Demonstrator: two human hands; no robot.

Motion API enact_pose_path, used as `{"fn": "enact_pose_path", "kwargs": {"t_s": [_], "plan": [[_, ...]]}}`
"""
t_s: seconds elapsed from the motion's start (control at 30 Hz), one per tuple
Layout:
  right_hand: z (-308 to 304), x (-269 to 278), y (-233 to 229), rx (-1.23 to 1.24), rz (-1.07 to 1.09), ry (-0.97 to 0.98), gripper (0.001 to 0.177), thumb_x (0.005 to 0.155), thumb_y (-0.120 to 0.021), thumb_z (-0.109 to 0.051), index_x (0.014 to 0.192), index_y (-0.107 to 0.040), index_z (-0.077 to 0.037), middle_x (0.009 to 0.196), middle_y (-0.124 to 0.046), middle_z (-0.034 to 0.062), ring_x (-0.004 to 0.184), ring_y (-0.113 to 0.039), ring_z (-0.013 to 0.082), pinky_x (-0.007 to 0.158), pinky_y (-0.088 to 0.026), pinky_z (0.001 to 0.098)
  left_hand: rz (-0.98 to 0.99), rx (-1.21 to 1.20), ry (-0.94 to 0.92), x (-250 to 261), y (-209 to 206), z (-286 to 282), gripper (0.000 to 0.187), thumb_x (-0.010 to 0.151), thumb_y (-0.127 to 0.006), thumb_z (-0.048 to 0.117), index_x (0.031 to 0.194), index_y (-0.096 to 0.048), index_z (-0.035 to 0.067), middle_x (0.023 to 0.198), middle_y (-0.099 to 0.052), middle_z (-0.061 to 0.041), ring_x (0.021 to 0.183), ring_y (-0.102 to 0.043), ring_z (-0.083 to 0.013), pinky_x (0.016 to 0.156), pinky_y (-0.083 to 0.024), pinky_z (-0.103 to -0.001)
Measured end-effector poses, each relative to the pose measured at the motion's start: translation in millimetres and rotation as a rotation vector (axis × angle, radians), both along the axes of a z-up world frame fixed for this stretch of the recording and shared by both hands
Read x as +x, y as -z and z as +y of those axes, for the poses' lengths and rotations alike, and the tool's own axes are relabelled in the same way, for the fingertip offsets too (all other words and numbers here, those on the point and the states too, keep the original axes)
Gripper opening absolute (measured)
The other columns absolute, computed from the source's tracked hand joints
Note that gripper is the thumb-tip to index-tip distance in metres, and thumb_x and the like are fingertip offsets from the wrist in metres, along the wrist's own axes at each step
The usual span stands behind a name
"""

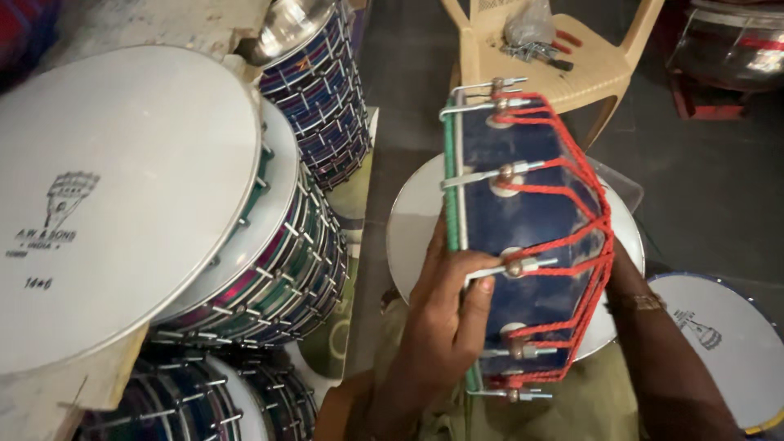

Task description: The person is tuning a small drum by tightening the tension rods with a wrench. They systematically move around the drum, adjusting each rod to ensure even tension on the drumhead.

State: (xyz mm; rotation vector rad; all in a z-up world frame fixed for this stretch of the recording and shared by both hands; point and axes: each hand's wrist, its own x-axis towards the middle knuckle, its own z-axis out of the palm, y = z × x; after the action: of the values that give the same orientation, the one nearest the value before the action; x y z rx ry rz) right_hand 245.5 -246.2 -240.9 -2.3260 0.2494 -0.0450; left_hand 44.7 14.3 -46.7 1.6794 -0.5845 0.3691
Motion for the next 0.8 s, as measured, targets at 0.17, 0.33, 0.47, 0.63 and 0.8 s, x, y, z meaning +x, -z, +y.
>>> {"fn": "enact_pose_path", "kwargs": {"t_s": [0.17,0.33,0.47,0.63,0.8], "plan": [[-66,-38,-31,-0.071,-0.418,0.109,0.030,0.114,-0.062,-0.026,0.111,-0.066,0.004,0.087,-0.068,0.0107,0.074,-0.062,0.0155,0.066,-0.049,0.0287,-0.129,0.015,-0.014,4,0,-13,0.014,0.108,-0.054,0.005,0.121,-0.060,0.005,0.165,-0.038,-0.034,0.145,-0.056,-0.0467,0.112,-0.052,-0.046],[-113,-110,-100,0.403,-0.716,0.066,0.031,0.124,-0.050,-0.024,0.103,-0.052,-0.002,0.096,-0.069,0.0132,0.071,-0.057,0.0134,0.064,-0.046,0.0271,-0.043,0.010,-0.001,6,-2,-30,0.013,0.107,-0.055,0.008,0.118,-0.062,0.007,0.163,-0.039,-0.034,0.127,-0.068,-0.0434,0.091,-0.058,-0.043],[-102,-193,-142,0.692,-0.694,0.044,0.025,0.125,-0.042,-0.032,0.119,-0.049,-0.009,0.100,-0.068,0.0137,0.065,-0.058,0.0165,0.059,-0.045,0.0277,-0.142,0.049,-0.018,6,-1,-37,0.015,0.109,-0.054,0.009,0.124,-0.060,0.007,0.167,-0.033,-0.035,0.142,-0.056,-0.0510,0.094,-0.059,-0.044],[-40,-278,-160,0.768,-0.702,0.039,0.030,0.129,-0.039,-0.027,0.119,-0.048,-0.001,0.093,-0.058,0.0154,0.066,-0.056,0.0201,0.061,-0.046,0.0300,-0.153,0.057,-0.048,6,4,-45,0.015,0.110,-0.055,0.012,0.124,-0.061,0.010,0.166,-0.035,-0.032,0.138,-0.060,-0.0480,0.095,-0.060,-0.044],[18,-271,-184,0.546,-0.991,-0.148,0.026,0.121,-0.051,-0.027,0.130,-0.035,-0.007,0.094,-0.062,0.0183,0.064,-0.062,0.0219,0.059,-0.055,0.0307,-0.143,0.051,-0.033,6,3,-48,0.016,0.108,-0.055,0.011,0.122,-0.062,0.010,0.166,-0.035,-0.033,0.136,-0.062,-0.0464,0.093,-0.060,-0.043]]}}
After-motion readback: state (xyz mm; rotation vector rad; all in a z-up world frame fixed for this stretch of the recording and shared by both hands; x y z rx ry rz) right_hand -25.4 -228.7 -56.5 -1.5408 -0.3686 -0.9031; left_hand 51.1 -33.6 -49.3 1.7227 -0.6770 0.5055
